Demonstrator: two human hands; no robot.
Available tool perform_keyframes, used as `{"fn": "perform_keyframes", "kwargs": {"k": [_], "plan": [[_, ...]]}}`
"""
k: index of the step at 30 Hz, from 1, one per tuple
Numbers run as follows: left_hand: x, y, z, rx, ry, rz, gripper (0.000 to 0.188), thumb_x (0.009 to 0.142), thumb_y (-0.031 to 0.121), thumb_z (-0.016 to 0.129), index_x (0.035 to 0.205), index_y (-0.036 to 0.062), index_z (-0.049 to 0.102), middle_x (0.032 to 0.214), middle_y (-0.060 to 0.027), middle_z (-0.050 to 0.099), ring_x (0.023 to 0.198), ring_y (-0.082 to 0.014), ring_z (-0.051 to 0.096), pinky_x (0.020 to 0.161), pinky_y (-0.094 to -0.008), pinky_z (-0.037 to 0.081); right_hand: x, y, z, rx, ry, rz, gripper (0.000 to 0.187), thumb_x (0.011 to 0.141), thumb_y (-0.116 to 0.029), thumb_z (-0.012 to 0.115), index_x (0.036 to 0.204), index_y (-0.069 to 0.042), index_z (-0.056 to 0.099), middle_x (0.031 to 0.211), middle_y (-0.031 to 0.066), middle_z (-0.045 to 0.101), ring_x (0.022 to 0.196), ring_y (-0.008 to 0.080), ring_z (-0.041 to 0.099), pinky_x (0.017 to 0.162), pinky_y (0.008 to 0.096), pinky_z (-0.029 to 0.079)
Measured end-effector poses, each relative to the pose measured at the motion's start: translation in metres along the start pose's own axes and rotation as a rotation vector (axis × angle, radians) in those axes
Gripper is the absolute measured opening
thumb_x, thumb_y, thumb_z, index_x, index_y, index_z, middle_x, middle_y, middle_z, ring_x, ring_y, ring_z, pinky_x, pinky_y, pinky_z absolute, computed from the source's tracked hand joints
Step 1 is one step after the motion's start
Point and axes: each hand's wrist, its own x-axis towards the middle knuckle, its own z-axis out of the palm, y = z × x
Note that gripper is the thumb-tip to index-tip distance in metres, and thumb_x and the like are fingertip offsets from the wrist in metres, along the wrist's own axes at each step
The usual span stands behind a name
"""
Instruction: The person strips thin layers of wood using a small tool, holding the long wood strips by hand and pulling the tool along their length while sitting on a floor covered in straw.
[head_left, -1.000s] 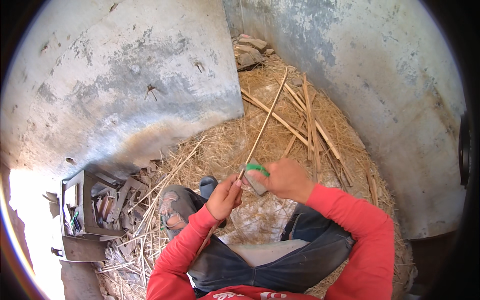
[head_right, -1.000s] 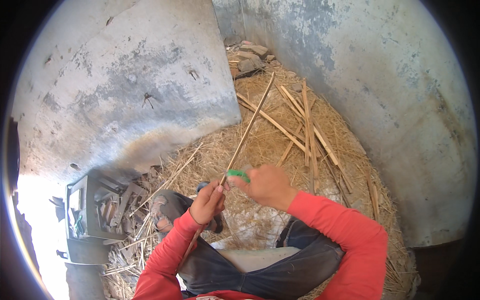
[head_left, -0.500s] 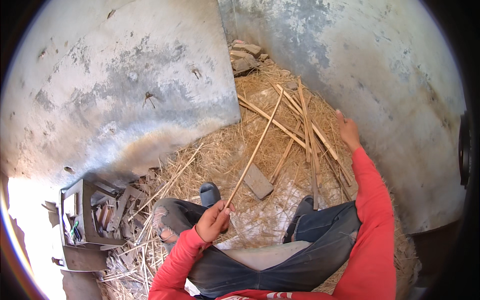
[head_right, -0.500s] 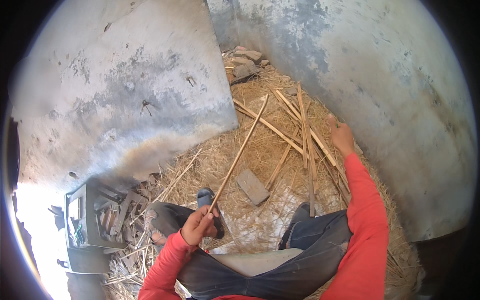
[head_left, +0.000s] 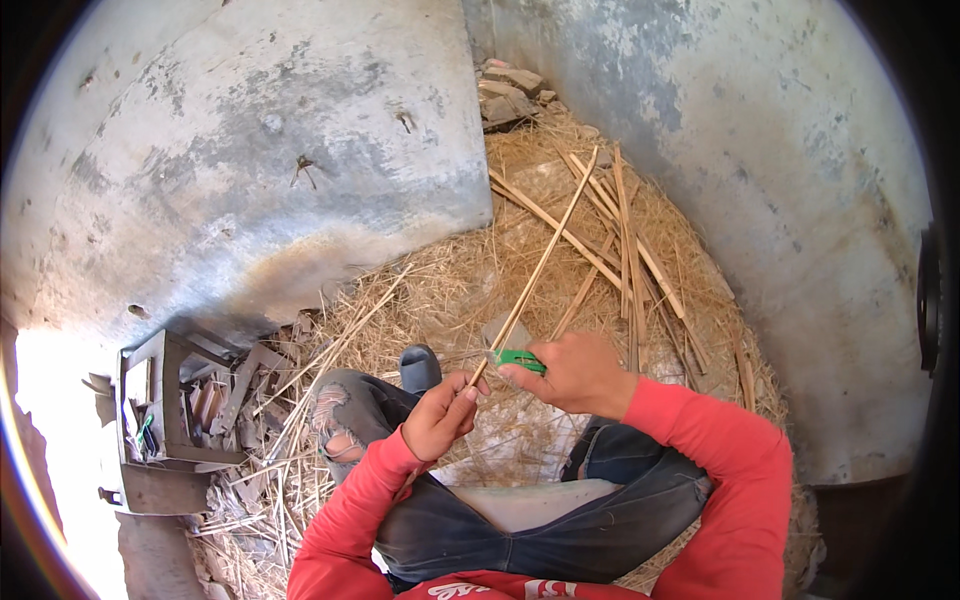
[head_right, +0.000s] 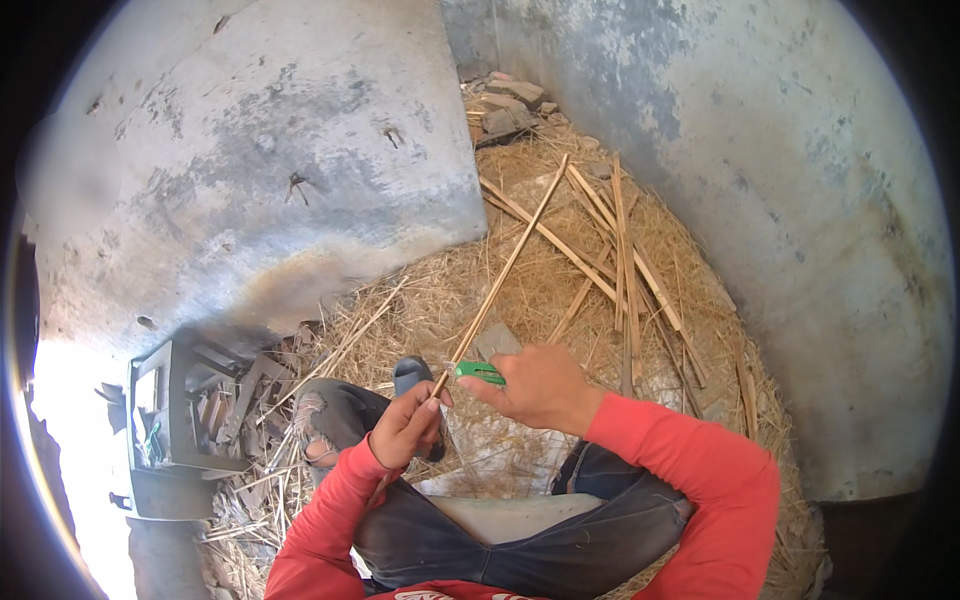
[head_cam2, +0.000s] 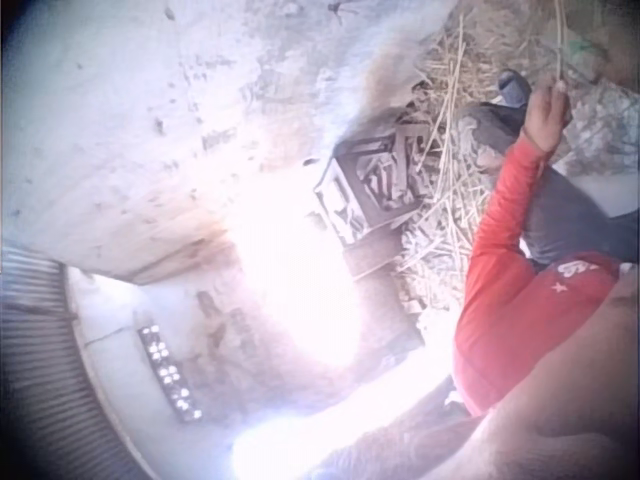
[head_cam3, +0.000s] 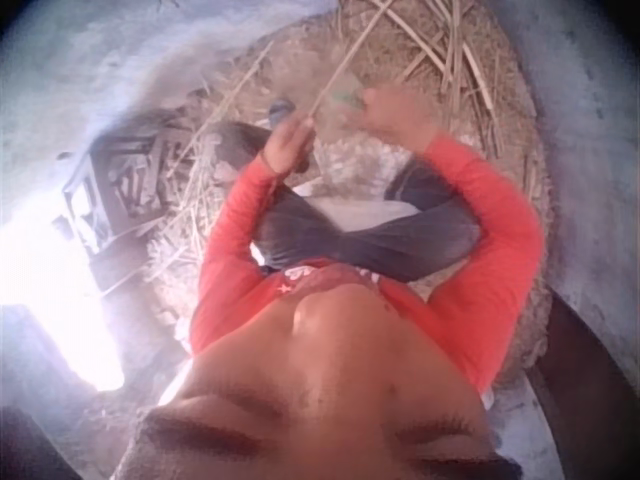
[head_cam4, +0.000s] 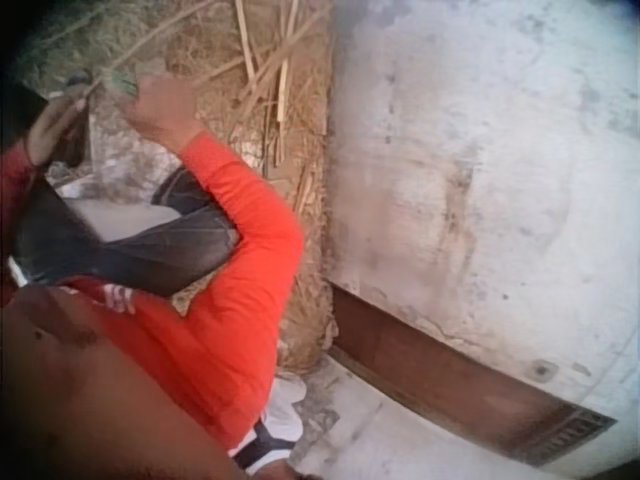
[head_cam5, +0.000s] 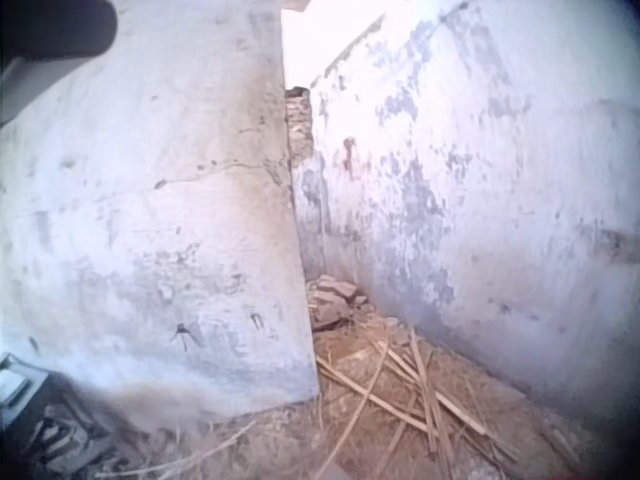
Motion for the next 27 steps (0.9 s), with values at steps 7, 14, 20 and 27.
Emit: {"fn": "perform_keyframes", "kwargs": {"k": [7,14,20,27], "plan": [[-0.008,-0.015,0.0,0.181,0.012,-0.119,0.024,0.107,0.023,0.044,0.115,0.0036,0.056,0.064,0.0073,0.04,0.052,-0.0027,0.035,0.049,-0.021,0.03,0.044,0.104,-0.053,-0.03,0.22,0.468,0.078,0.095,-0.069,0.044,0.064,0.001,0.061,0.05,0.0195,0.048,0.051,0.0352,0.056,0.054,0.0491,0.044],[0.009,-0.024,0.005,0.356,-0.049,-0.025,0.023,0.106,0.022,0.045,0.117,0.005,0.057,0.06,0.0061,0.04,0.052,-0.0036,0.037,0.049,-0.0229,0.032,0.032,0.177,-0.042,-0.297,0.351,0.45,0.073,0.097,-0.065,0.041,0.071,-0.002,0.067,0.054,0.0165,0.055,0.052,0.0344,0.058,0.051,0.0475,0.045],[0.002,-0.017,-0.002,-0.189,-0.148,-0.241,0.027,0.108,0.027,0.04,0.115,0.004,0.054,0.054,0.0061,0.031,0.042,-0.0052,0.026,0.042,-0.0237,0.024,0.043,0.175,-0.043,-0.434,0.331,0.473,0.07,0.097,-0.065,0.04,0.081,-0.004,0.072,0.059,0.017,0.06,0.057,0.0345,0.063,0.053,0.0474,0.048],[-0.033,-0.019,-0.014,-0.341,-0.22,-0.236,0.031,0.109,0.028,0.037,0.119,0.0026,0.051,0.052,0.0052,0.029,0.039,-0.0056,0.022,0.04,-0.023,0.021,0.019,0.198,-0.075,-0.382,0.609,0.62,0.067,0.095,-0.063,0.047,0.081,-0.002,0.07,0.056,0.0132,0.055,0.054,0.0277,0.057,0.058,0.043,0.048]]}}
